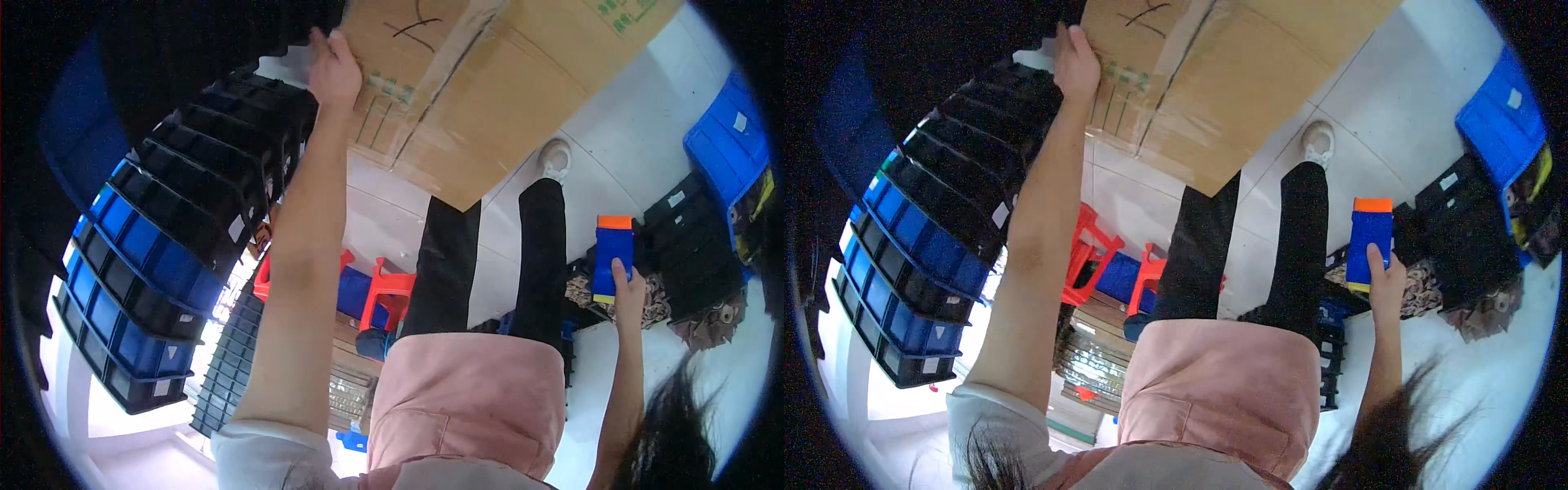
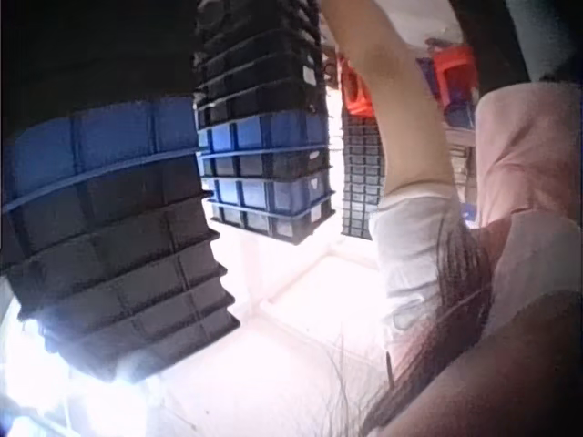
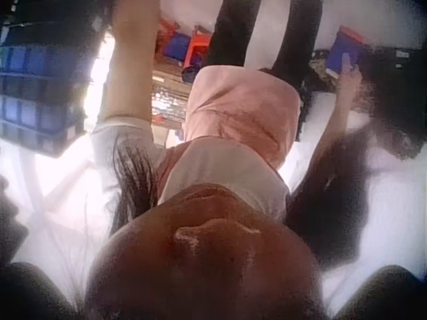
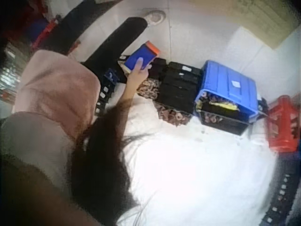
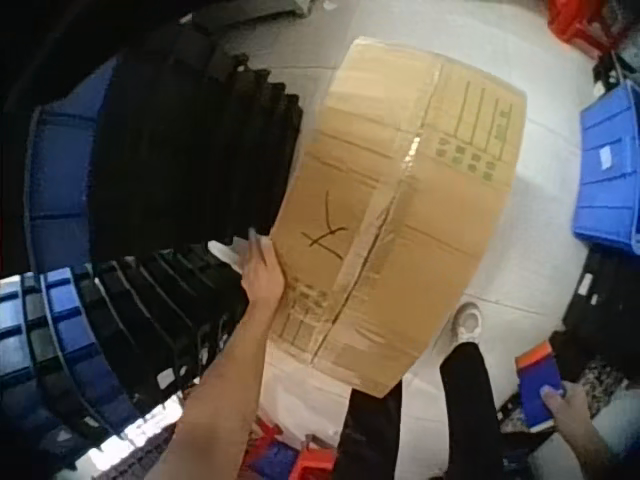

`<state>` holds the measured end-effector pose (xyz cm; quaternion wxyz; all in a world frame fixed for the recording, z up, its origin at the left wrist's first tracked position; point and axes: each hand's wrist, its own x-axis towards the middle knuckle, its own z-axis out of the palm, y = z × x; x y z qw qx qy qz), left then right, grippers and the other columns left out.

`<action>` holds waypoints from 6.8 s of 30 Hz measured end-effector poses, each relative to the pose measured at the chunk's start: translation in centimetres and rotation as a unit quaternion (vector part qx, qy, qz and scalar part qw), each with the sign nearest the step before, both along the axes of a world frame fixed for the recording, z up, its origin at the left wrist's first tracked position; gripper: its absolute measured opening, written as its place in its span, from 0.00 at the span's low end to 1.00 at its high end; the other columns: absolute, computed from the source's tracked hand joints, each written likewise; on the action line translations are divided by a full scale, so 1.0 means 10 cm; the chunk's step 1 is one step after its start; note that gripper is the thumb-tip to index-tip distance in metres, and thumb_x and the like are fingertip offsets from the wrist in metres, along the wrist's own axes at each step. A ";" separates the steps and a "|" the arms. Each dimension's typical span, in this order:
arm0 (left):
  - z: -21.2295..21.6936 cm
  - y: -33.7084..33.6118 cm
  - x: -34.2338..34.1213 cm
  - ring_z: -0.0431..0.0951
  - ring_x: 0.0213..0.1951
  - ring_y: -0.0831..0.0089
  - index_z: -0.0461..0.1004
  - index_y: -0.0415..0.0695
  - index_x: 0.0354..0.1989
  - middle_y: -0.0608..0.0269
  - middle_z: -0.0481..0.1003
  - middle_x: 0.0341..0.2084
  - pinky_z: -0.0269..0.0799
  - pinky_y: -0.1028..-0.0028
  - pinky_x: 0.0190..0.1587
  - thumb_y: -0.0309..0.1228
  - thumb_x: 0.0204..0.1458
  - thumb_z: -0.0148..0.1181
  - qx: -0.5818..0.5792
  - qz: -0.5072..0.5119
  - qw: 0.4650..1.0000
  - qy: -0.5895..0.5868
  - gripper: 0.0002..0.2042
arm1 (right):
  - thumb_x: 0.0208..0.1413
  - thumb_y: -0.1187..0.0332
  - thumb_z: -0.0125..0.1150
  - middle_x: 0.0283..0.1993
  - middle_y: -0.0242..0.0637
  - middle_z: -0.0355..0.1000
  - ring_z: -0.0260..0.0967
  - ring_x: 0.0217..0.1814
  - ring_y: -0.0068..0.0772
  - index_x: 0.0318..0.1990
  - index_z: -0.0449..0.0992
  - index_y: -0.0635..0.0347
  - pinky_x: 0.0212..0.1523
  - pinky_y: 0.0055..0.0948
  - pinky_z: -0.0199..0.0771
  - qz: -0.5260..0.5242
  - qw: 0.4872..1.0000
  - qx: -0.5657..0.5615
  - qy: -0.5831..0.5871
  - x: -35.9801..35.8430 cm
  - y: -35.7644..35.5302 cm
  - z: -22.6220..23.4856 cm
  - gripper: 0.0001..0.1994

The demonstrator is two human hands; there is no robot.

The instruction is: The recorder is placing a protective sheet over items in a box, folding the flaps, and sealing it with a tape dispenser.

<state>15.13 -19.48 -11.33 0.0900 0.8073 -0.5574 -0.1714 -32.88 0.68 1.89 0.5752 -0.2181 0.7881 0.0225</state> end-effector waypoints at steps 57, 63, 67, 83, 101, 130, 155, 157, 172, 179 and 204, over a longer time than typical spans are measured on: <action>0.19 0.68 -1.64 0.72 0.30 0.76 0.64 0.36 0.52 0.63 0.74 0.27 0.69 0.76 0.36 0.24 0.45 0.59 0.001 0.045 0.955 0.293 0.23 | 0.56 0.52 0.53 0.29 0.31 0.72 0.66 0.29 0.19 0.37 0.74 0.65 0.33 0.21 0.67 -0.151 0.986 -0.045 -0.051 -0.64 0.53 0.51 0.20; 0.28 0.67 -1.75 0.74 0.33 0.71 0.64 0.38 0.53 0.58 0.75 0.32 0.70 0.73 0.35 0.24 0.46 0.60 0.026 -0.055 0.989 0.133 0.23 | 0.56 0.53 0.53 0.30 0.31 0.72 0.66 0.30 0.19 0.38 0.75 0.66 0.34 0.21 0.67 -0.126 0.990 -0.047 -0.045 -0.63 0.37 0.53 0.20; 0.22 0.74 -1.78 0.74 0.35 0.63 0.62 0.40 0.55 0.54 0.73 0.33 0.69 0.67 0.40 0.25 0.45 0.61 -0.020 -0.105 0.993 0.043 0.26 | 0.56 0.52 0.53 0.30 0.32 0.72 0.66 0.30 0.19 0.38 0.75 0.66 0.35 0.22 0.66 -0.094 0.994 -0.056 -0.029 -0.68 0.34 0.49 0.21; 0.50 0.41 -1.29 0.55 0.58 0.52 0.58 0.42 0.58 0.39 0.53 0.58 0.58 0.55 0.52 0.46 0.41 0.65 -0.050 0.079 0.991 -0.092 0.37 | 0.52 0.57 0.59 0.31 0.34 0.73 0.68 0.31 0.21 0.39 0.74 0.65 0.34 0.25 0.69 -0.075 0.980 -0.118 -0.143 -0.51 0.13 0.80 0.18; 2.44 0.45 -2.87 0.71 0.38 0.68 0.77 0.43 0.34 0.62 0.71 0.34 0.63 0.72 0.44 0.34 0.42 0.66 0.200 -0.317 0.801 0.468 0.11 | 0.32 0.60 0.72 0.34 0.41 0.73 0.68 0.34 0.44 0.37 0.73 0.68 0.39 0.36 0.67 0.324 0.837 -0.393 -0.201 -0.57 -0.14 1.52 0.25; 1.67 -0.66 -1.13 0.72 0.32 0.82 0.75 0.40 0.31 0.67 0.75 0.27 0.68 0.78 0.37 0.33 0.48 0.60 0.292 -0.014 0.780 0.553 0.09 | 0.42 0.58 0.67 0.20 0.46 0.66 0.66 0.23 0.50 0.24 0.68 0.61 0.26 0.38 0.66 0.464 0.845 -0.175 -0.200 0.56 -2.25 1.56 0.17; -1.12 -1.25 0.81 0.71 0.27 0.78 0.75 0.39 0.34 0.65 0.74 0.24 0.68 0.75 0.33 0.47 0.48 0.60 0.185 0.079 0.919 0.339 0.20 | 0.37 0.57 0.65 0.22 0.41 0.68 0.68 0.23 0.45 0.30 0.71 0.63 0.26 0.35 0.65 0.453 0.870 -0.013 -0.197 0.97 -2.78 1.83 0.18; -1.14 -1.24 0.77 0.72 0.30 0.77 0.75 0.38 0.36 0.63 0.75 0.26 0.69 0.74 0.35 0.47 0.48 0.60 0.216 0.051 0.920 0.324 0.21 | 0.37 0.57 0.65 0.21 0.42 0.67 0.67 0.22 0.45 0.29 0.71 0.63 0.25 0.35 0.65 0.458 0.868 -0.004 -0.191 0.95 -2.79 1.79 0.18; 0.00 -1.15 -0.14 0.54 0.63 0.62 0.57 0.34 0.59 0.48 0.58 0.59 0.45 0.66 0.64 0.60 0.56 0.25 0.251 0.003 0.858 0.449 0.39 | 0.36 0.67 0.64 0.18 0.43 0.63 0.62 0.20 0.46 0.26 0.69 0.65 0.23 0.37 0.60 0.465 0.873 -0.008 -0.146 0.60 -2.49 1.51 0.13; -0.13 -0.98 -0.01 0.53 0.63 0.59 0.55 0.36 0.61 0.48 0.56 0.60 0.43 0.66 0.64 0.67 0.50 0.26 0.317 0.089 0.896 0.297 0.45 | 0.37 0.56 0.68 0.23 0.47 0.65 0.63 0.27 0.54 0.26 0.67 0.63 0.29 0.44 0.61 0.476 0.870 -0.043 -0.121 -0.96 -1.34 1.10 0.21; 0.14 0.14 -2.25 0.48 0.66 0.61 0.53 0.38 0.62 0.54 0.50 0.64 0.43 0.61 0.64 0.47 0.52 0.43 0.055 -0.648 0.739 -0.177 0.33 | 0.53 0.65 0.48 0.35 0.32 0.77 0.75 0.41 0.33 0.31 0.80 0.50 0.34 0.31 0.71 0.273 0.958 -0.081 0.020 1.23 -1.80 -1.23 0.11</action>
